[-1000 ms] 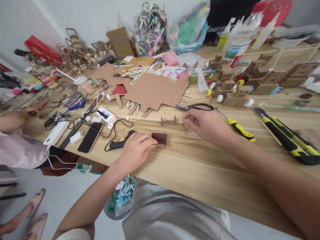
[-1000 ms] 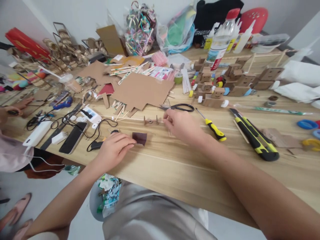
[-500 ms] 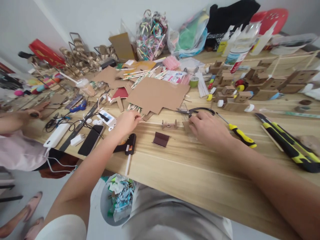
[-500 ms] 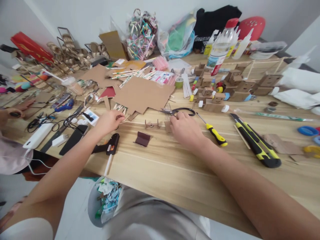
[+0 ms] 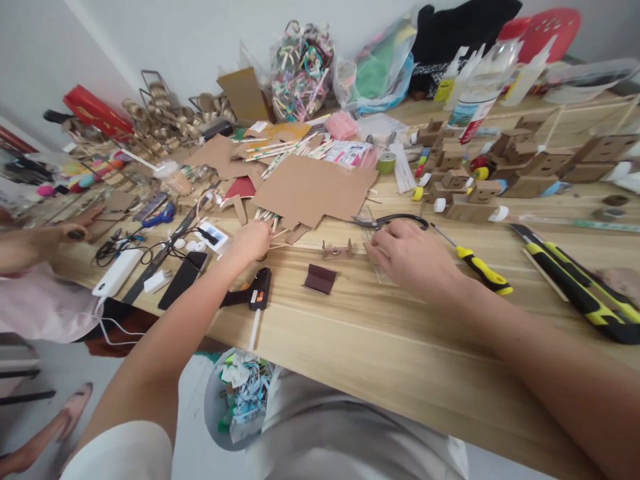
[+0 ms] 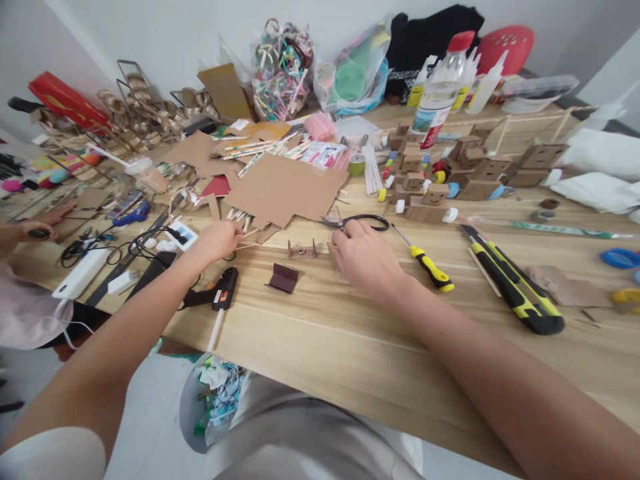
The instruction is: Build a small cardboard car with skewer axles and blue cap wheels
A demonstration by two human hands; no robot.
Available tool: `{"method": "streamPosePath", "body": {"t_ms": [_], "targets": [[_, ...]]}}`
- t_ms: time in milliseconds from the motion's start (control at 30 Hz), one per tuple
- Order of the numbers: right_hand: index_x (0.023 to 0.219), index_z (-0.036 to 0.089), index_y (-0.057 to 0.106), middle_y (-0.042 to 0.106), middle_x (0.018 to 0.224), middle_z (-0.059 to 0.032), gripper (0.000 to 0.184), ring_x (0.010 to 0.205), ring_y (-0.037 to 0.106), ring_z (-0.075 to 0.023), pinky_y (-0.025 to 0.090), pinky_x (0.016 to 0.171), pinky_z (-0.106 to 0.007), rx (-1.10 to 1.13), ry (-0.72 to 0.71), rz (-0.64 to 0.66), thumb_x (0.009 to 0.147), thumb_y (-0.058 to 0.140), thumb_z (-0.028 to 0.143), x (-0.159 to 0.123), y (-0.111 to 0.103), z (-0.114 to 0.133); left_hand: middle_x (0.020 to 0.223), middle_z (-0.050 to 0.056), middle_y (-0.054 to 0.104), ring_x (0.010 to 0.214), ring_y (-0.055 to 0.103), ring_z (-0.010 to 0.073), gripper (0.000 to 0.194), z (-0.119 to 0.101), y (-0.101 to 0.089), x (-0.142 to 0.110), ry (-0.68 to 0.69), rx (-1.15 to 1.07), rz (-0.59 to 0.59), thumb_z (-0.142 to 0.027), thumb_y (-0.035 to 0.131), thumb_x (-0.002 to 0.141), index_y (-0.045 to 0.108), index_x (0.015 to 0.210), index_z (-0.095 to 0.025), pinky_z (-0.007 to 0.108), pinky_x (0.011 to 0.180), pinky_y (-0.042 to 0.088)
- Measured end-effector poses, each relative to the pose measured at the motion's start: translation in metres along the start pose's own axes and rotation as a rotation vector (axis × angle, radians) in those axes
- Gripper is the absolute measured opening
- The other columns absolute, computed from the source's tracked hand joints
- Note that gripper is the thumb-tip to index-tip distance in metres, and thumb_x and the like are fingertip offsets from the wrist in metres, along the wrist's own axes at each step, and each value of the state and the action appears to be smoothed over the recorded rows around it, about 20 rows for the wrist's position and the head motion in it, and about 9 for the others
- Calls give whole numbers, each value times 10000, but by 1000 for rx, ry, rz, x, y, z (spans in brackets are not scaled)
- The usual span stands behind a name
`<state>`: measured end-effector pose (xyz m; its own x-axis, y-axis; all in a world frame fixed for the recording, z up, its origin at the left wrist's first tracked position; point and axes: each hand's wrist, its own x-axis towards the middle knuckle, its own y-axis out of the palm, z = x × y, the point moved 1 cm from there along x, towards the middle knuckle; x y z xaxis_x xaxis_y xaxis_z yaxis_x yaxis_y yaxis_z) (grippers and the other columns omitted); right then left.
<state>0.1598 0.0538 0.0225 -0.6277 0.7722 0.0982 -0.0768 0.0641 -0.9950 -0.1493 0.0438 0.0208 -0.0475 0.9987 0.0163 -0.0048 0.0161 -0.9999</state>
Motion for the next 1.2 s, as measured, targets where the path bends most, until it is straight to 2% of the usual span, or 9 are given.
{"method": "streamPosePath", "body": {"t_ms": [133,300,400,533,633,700,867,1067,1200], "targets": [[947,150,770,709,897,-198,390,963,649,-351,489,834,-420,2,-46,-107,1042,397,208,-1,7,-5,953,150,825,965,784,331,211,5,-18,-15,-156,79,63,-202,596,880,795,950,-212,375,813,585],[917,166,769,738,939,-190,307,963,688,-333,516,815,-401,51,-23,-162,1010,479,212,-2,7,-8,971,123,823,979,767,318,188,10,-44,-35,-212,73,60,-223,573,893,760,905,-230,356,798,560],[917,196,761,761,959,-159,246,957,711,-310,534,792,-382,203,-8,-235,981,525,219,-2,4,-8,878,82,796,860,740,265,131,8,-52,-48,-146,-199,15,-250,581,865,705,838,-219,332,774,543],[1056,201,755,785,873,-88,214,788,724,-241,551,694,-336,651,-21,-216,948,595,293,-6,-4,1,753,25,729,737,682,211,109,-15,-51,-64,-13,-601,21,-311,600,817,650,795,-217,305,720,518],[1107,194,761,804,857,-69,270,745,734,-209,558,675,-305,941,-28,-196,906,657,340,-11,-12,11,731,4,705,700,642,188,119,-40,-50,-73,68,-654,38,-323,593,822,640,787,-219,290,678,488],[1050,197,784,818,868,-69,241,767,750,-206,566,696,-298,1027,-40,-204,879,688,337,-13,-16,16,717,-8,695,668,611,174,121,-55,-50,-76,119,-632,47,-314,583,832,642,786,-219,281,653,469],[851,206,796,809,784,-44,124,693,733,-179,548,671,-278,1019,-5,-220,857,683,256,-16,-24,15,746,-7,713,714,637,177,96,-74,-49,-75,185,-659,-7,-263,576,836,656,808,-219,284,699,508],[870,203,787,800,782,-43,91,673,715,-176,536,650,-275,926,35,-246,854,698,210,-14,-28,7,783,1,752,749,675,169,111,-80,-48,-77,229,-704,-161,-239,593,866,692,820,-216,282,750,549],[866,214,779,792,785,-40,105,691,712,-184,536,690,-288,749,74,-228,864,680,179,-13,-33,-2,836,13,773,803,705,174,122,-84,-46,-72,279,-682,-208,-256,616,905,724,865,-216,291,795,567]]}}
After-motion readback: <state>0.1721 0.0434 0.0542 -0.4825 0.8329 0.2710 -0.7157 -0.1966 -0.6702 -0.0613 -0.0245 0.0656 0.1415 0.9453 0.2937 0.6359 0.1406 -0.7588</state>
